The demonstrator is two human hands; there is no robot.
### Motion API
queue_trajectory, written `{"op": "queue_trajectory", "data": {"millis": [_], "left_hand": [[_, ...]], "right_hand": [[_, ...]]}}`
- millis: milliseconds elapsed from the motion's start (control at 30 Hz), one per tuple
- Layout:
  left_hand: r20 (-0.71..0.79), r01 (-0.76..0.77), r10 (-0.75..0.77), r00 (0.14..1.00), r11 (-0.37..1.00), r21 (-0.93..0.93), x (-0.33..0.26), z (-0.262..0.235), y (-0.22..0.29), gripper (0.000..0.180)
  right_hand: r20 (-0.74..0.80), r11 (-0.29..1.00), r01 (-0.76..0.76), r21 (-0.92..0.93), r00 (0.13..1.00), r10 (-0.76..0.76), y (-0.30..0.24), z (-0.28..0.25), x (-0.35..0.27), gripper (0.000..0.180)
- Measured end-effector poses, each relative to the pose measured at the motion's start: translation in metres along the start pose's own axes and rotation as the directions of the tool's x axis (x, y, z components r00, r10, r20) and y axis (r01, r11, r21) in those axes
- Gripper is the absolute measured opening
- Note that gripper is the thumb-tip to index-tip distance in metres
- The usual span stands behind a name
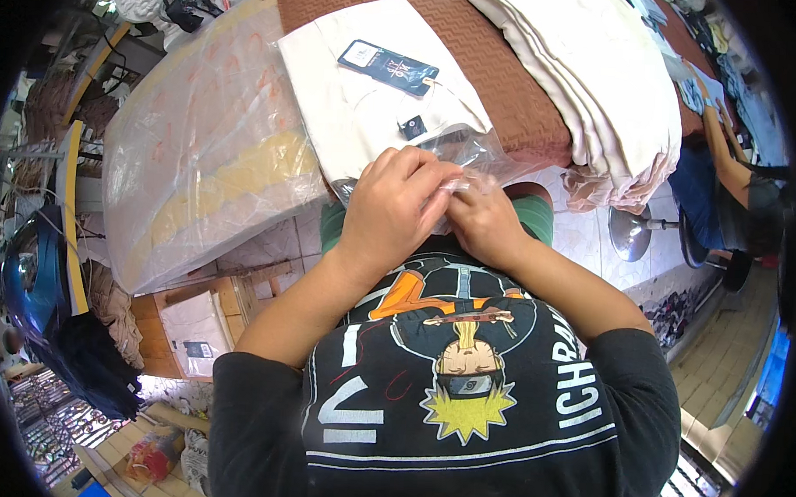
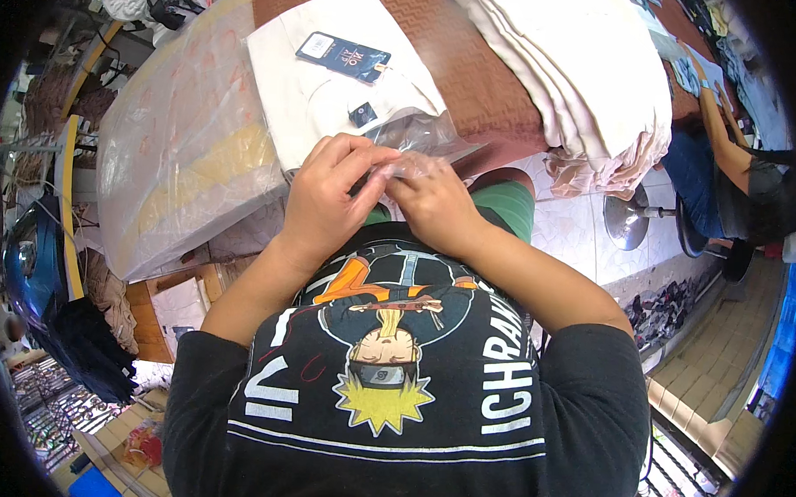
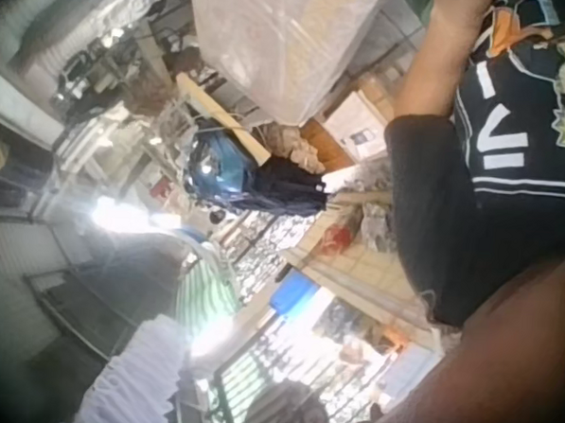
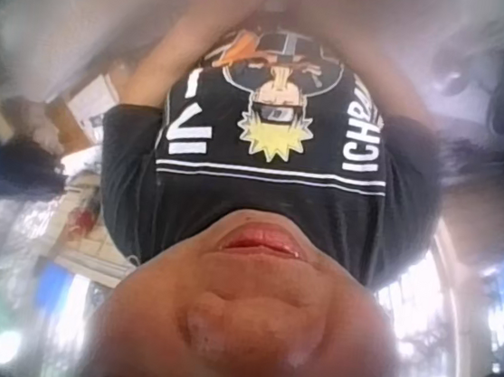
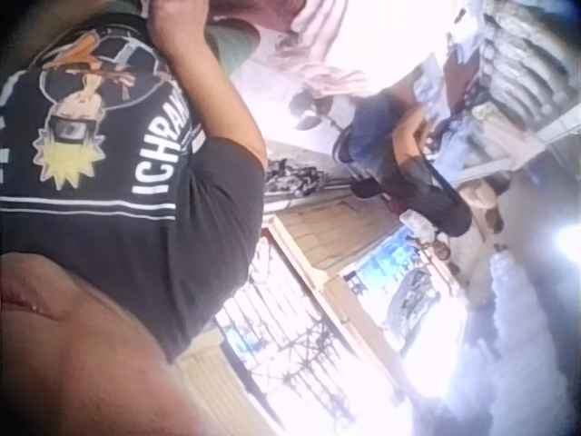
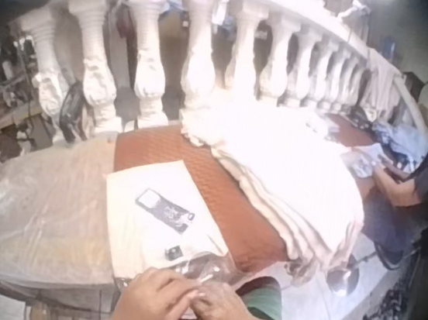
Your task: The person picks up a clear plastic bag and slides a folded shirt inside of it. The person then removes the adhesive strip and seals the bag shut by hand.
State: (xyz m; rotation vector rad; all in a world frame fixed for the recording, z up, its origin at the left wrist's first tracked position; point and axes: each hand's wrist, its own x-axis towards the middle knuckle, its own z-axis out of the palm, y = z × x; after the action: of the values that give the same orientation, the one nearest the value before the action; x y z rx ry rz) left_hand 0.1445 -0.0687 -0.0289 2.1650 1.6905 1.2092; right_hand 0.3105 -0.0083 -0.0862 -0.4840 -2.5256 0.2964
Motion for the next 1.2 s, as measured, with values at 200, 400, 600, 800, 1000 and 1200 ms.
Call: {"op": "queue_trajectory", "data": {"millis": [200,400,600,800,1000,1200], "left_hand": [[-0.045,-0.029,0.027,0.999,0.999,-0.043,0.011,0.0,0.007,0.02],[-0.057,0.027,-0.031,0.998,0.997,-0.07,0.017,-0.001,0.011,0.018],[-0.098,0.006,-0.013,0.995,0.997,-0.077,0.019,0.001,0.01,0.018],[-0.077,0.004,-0.009,0.997,0.998,-0.064,0.018,0.0,0.011,0.018],[-0.107,-0.013,0.007,0.994,0.999,-0.049,0.016,0.003,0.01,0.018],[-0.078,-0.002,0.0,0.997,1.0,-0.028,0.016,0.001,0.012,0.017]], "right_hand": [[0.007,1.0,-0.01,0.026,1.0,0.01,-0.006,0.005,0.007,0.041],[-0.063,0.935,-0.209,-0.288,0.978,0.199,0.0,0.021,0.049,0.063],[-0.055,0.84,-0.281,-0.465,0.956,0.29,0.009,0.037,0.061,0.062],[-0.084,0.825,-0.241,-0.511,0.969,0.231,0.017,0.051,0.07,0.072],[-0.073,0.877,-0.269,-0.397,0.962,0.263,0.009,0.05,0.09,0.076],[-0.067,0.887,-0.192,-0.42,0.981,0.18,0.013,0.053,0.097,0.072]]}}
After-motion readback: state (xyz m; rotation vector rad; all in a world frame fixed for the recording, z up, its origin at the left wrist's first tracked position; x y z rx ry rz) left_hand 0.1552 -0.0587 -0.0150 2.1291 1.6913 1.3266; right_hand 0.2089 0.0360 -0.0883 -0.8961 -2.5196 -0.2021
